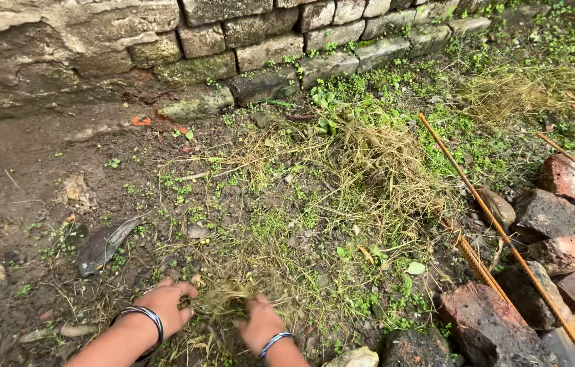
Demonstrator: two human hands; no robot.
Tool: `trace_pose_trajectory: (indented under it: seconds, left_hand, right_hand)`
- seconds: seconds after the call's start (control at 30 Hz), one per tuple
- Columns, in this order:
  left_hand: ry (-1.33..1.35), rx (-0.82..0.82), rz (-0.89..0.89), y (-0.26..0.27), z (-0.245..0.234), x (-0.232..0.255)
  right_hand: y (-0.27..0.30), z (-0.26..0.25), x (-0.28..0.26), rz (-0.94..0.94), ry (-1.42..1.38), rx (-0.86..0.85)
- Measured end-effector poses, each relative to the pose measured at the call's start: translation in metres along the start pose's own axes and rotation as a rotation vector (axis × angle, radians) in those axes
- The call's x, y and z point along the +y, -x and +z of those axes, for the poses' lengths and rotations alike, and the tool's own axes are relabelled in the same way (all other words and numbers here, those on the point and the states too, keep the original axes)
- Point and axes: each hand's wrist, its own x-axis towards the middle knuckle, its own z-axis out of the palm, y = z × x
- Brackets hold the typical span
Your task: The person gathers scattered dry straw from a dirt and stone floor by hand and bundles it into small clumps.
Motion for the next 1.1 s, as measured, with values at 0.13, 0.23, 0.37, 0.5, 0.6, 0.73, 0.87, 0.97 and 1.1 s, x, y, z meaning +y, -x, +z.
trace_pose_trajectory:
  seconds: [0.13, 0.23, 0.37, 0.5, 0.6, 0.73, 0.87, 0.97, 1.1]
  left_hand:
    - [-0.011, -0.048, -0.015, 0.009, 0.001, -0.001]
    - [-0.049, -0.009, 0.071, 0.007, 0.004, -0.009]
    - [-0.042, 0.084, 0.118, 0.007, -0.002, -0.010]
    - [0.226, 0.320, 0.325, 0.016, -0.027, 0.015]
    - [0.301, 0.290, 0.345, 0.024, -0.030, 0.032]
    - [0.193, 0.170, 0.161, 0.021, -0.023, 0.025]
    - [0.200, 0.110, 0.100, 0.009, -0.010, 0.004]
    - [0.221, 0.127, 0.085, 0.004, -0.004, -0.009]
    - [0.268, 0.155, 0.128, 0.004, 0.002, -0.015]
  right_hand:
    - [0.018, 0.012, -0.047, -0.204, -0.197, 0.054]
    - [0.029, 0.013, -0.073, -0.403, -0.331, 0.090]
    - [0.029, -0.006, -0.075, -0.702, -0.600, 0.187]
    - [0.016, -0.039, -0.044, -0.257, -0.511, 0.330]
    - [0.003, -0.045, -0.012, -0.215, -0.374, 0.400]
    - [-0.001, -0.026, -0.005, -0.170, -0.182, 0.275]
    - [0.007, 0.001, -0.031, -0.311, -0.139, -0.032]
    - [0.004, 0.023, -0.055, -0.220, 0.126, -0.204]
    - [0.001, 0.044, -0.049, -0.199, 0.202, -0.235]
